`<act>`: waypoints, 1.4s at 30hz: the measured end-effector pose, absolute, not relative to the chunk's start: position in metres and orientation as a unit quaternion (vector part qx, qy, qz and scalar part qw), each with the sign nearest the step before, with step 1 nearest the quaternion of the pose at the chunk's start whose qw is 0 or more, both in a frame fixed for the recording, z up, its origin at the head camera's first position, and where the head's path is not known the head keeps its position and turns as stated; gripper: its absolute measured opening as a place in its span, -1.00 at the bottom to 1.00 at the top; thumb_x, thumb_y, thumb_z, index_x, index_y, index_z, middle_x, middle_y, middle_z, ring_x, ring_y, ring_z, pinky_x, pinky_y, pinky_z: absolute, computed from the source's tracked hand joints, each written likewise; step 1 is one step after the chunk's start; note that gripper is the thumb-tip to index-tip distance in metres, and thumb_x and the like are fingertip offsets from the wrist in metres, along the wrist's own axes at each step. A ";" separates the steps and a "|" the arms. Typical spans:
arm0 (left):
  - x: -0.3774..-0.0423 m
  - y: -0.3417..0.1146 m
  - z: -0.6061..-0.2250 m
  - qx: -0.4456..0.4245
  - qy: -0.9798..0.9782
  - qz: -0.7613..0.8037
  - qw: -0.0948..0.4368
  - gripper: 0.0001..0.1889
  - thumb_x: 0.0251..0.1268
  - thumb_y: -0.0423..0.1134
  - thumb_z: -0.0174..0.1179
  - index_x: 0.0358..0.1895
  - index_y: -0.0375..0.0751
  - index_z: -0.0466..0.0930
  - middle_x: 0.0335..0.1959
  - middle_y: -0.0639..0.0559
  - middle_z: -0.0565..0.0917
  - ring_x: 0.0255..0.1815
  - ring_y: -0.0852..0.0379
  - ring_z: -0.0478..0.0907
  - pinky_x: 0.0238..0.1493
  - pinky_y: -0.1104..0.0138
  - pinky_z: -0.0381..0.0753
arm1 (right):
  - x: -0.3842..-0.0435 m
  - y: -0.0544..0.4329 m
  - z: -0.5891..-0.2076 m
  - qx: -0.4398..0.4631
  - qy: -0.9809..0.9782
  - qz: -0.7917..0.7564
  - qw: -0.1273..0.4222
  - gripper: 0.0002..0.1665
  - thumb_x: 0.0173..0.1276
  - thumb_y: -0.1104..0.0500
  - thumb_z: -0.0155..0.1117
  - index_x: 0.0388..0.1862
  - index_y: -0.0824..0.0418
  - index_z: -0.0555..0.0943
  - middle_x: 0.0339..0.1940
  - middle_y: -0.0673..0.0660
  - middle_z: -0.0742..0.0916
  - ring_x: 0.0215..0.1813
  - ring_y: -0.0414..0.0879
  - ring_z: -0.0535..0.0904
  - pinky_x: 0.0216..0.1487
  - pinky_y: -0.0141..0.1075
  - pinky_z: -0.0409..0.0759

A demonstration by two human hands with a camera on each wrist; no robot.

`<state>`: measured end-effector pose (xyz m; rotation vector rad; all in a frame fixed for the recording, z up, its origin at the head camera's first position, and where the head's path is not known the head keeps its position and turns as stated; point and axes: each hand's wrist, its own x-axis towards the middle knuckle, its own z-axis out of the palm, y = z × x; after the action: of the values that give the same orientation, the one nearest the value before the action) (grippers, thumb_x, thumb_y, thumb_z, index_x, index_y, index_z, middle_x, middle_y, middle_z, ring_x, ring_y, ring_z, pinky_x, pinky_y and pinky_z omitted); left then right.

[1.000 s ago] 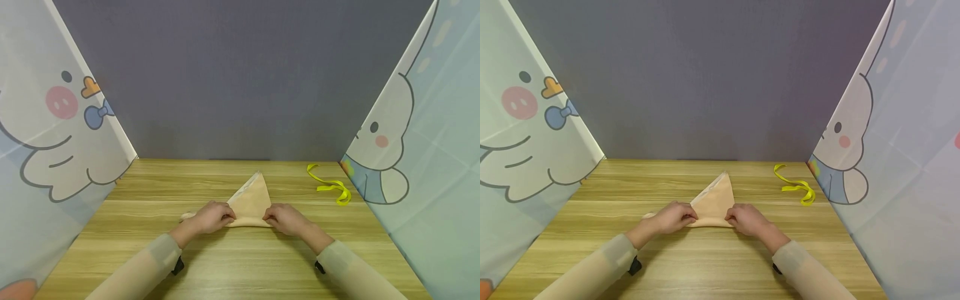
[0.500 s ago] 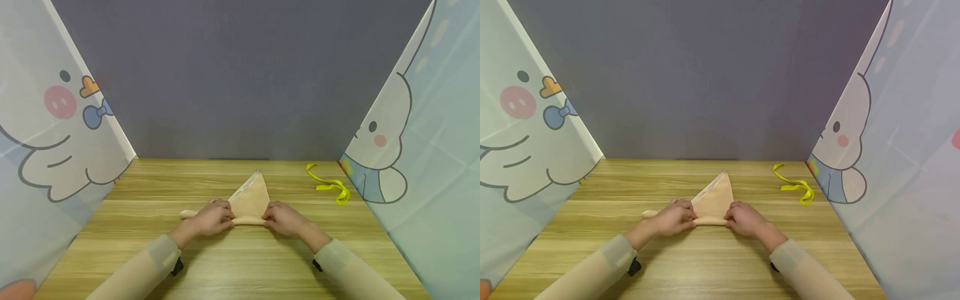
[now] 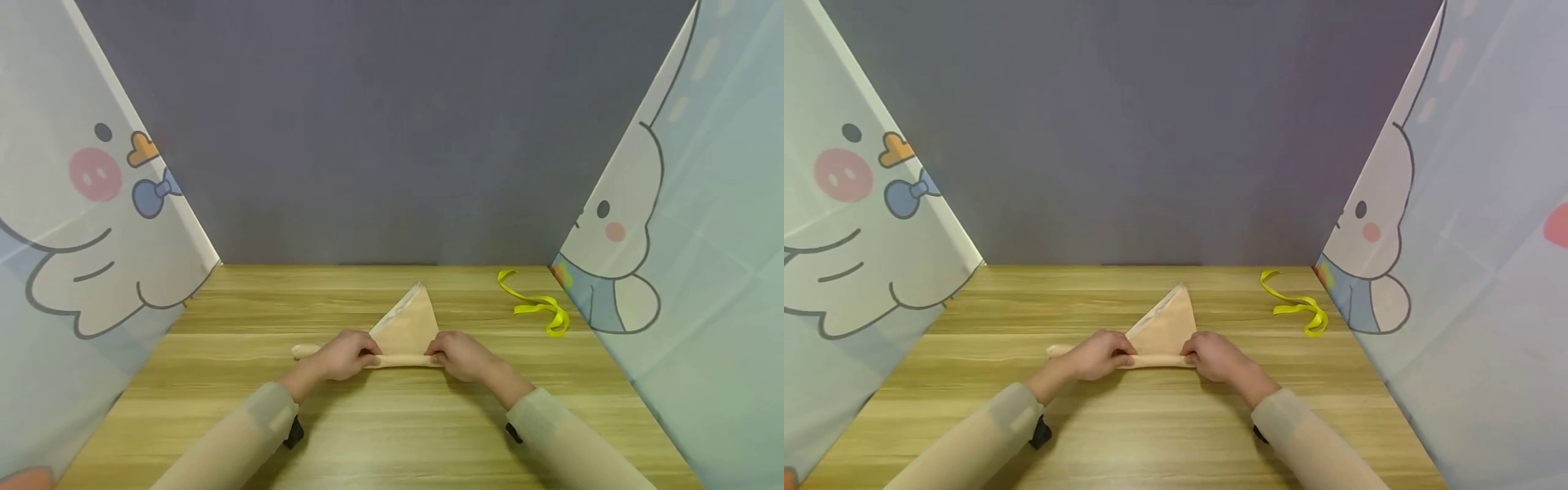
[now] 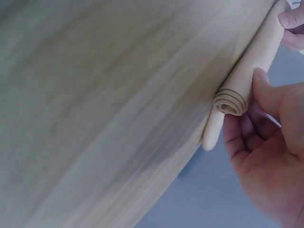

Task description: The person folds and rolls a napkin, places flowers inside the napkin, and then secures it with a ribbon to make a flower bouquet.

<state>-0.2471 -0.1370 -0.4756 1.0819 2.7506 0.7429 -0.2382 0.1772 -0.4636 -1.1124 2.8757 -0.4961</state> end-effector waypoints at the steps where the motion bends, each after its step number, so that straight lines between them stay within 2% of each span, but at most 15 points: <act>1: -0.248 -0.137 -0.475 0.346 0.902 0.252 0.054 -0.85 0.61 -0.22 0.36 0.05 -0.15 0.84 -0.07 0.03 0.84 -0.04 0.07 0.78 0.02 0.24 0.76 | -0.239 0.177 -0.464 -0.358 0.920 -0.159 0.007 -0.83 0.60 0.29 0.37 0.02 0.20 0.85 -0.07 0.06 0.85 0.00 0.02 0.80 0.10 -0.10 0.78; 6: -0.249 -0.136 -0.474 0.324 0.898 0.291 0.063 -0.88 0.60 -0.29 0.35 0.06 -0.06 0.66 -0.16 0.08 0.81 -0.15 0.16 0.75 -0.08 0.26 0.73 | -0.245 0.174 -0.466 -0.357 0.916 -0.182 0.000 -0.82 0.61 0.34 0.33 0.07 0.18 0.76 -0.09 0.10 0.86 -0.01 0.04 0.82 0.04 -0.09 0.79; 10: -0.247 -0.135 -0.476 0.332 0.902 0.273 0.042 -0.91 0.60 -0.27 0.35 -0.01 -0.01 0.66 -0.20 0.10 0.81 -0.20 0.21 0.72 -0.14 0.28 0.69 | -0.247 0.175 -0.469 -0.351 0.914 -0.204 0.000 -0.84 0.59 0.36 0.33 0.01 0.12 0.65 -0.18 0.05 0.85 -0.09 -0.04 0.80 -0.06 -0.15 0.76; 16: -0.244 -0.132 -0.480 0.315 0.912 0.261 0.038 -0.95 0.60 -0.23 0.36 -0.06 -0.06 0.79 -0.23 0.13 0.82 -0.23 0.23 0.71 -0.15 0.29 0.70 | -0.248 0.177 -0.474 -0.350 0.913 -0.209 0.005 -0.85 0.58 0.33 0.38 -0.13 0.09 0.79 -0.17 -0.04 0.86 -0.09 -0.10 0.79 -0.04 -0.22 0.76; 21: -0.245 -0.130 -0.480 0.299 0.920 0.252 0.037 -0.89 0.63 -0.24 0.32 -0.04 -0.02 0.85 -0.17 0.15 0.85 -0.16 0.21 0.75 -0.07 0.25 0.74 | -0.248 0.177 -0.472 -0.329 0.919 -0.214 0.027 -0.83 0.62 0.30 0.34 -0.06 0.11 0.84 -0.11 -0.02 0.86 -0.01 -0.04 0.81 0.03 -0.18 0.78; 25: -0.246 -0.129 -0.478 0.278 0.923 0.259 0.055 -0.87 0.64 -0.23 0.31 -0.03 -0.02 0.87 -0.17 0.15 0.84 -0.17 0.23 0.72 -0.09 0.25 0.72 | -0.248 0.175 -0.469 -0.326 0.920 -0.217 0.033 -0.84 0.64 0.31 0.31 -0.04 0.12 0.80 -0.12 0.00 0.85 -0.07 -0.07 0.78 -0.04 -0.19 0.75; 29: -0.246 -0.128 -0.476 0.269 0.918 0.283 0.069 -0.89 0.60 -0.26 0.35 -0.07 -0.09 0.88 -0.18 0.10 0.79 -0.21 0.22 0.66 -0.15 0.25 0.69 | -0.248 0.173 -0.466 -0.340 0.914 -0.216 0.034 -0.87 0.64 0.33 0.31 -0.04 0.09 0.67 -0.18 0.00 0.81 -0.14 -0.15 0.72 -0.13 -0.24 0.69; 32: -0.248 -0.129 -0.475 0.266 0.914 0.297 0.073 -0.91 0.57 -0.29 0.37 -0.13 -0.11 0.87 -0.22 0.10 0.74 -0.25 0.22 0.60 -0.18 0.27 0.67 | -0.249 0.173 -0.466 -0.345 0.912 -0.220 0.034 -0.86 0.63 0.34 0.31 -0.06 0.09 0.64 -0.19 -0.01 0.80 -0.15 -0.19 0.70 -0.14 -0.26 0.68; 36: -0.250 -0.129 -0.475 0.262 0.912 0.304 0.082 -0.92 0.58 -0.30 0.37 -0.16 -0.05 0.81 -0.31 0.14 0.70 -0.34 0.24 0.55 -0.25 0.29 0.60 | -0.249 0.174 -0.466 -0.329 0.914 -0.235 0.041 -0.84 0.62 0.35 0.31 -0.10 0.09 0.73 -0.17 -0.03 0.82 -0.17 -0.22 0.66 -0.13 -0.27 0.67; 39: -0.252 -0.128 -0.476 0.269 0.913 0.296 0.082 -0.92 0.59 -0.30 0.35 -0.12 0.01 0.76 -0.39 0.17 0.67 -0.43 0.23 0.51 -0.31 0.28 0.56 | -0.250 0.175 -0.466 -0.321 0.916 -0.237 0.045 -0.83 0.63 0.33 0.32 -0.09 0.09 0.77 -0.16 -0.04 0.83 -0.16 -0.23 0.67 -0.11 -0.27 0.67; 42: -0.251 -0.128 -0.477 0.287 0.915 0.277 0.064 -0.90 0.59 -0.30 0.35 -0.07 0.05 0.75 -0.36 0.16 0.69 -0.40 0.23 0.55 -0.27 0.26 0.58 | -0.251 0.176 -0.467 -0.322 0.917 -0.232 0.041 -0.84 0.63 0.31 0.33 -0.09 0.08 0.79 -0.16 -0.06 0.83 -0.12 -0.21 0.70 -0.08 -0.24 0.70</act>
<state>-0.2512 -0.1278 -0.4771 0.8656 2.7624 0.8363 -0.2505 0.1757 -0.4670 -0.9854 2.8081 -0.7088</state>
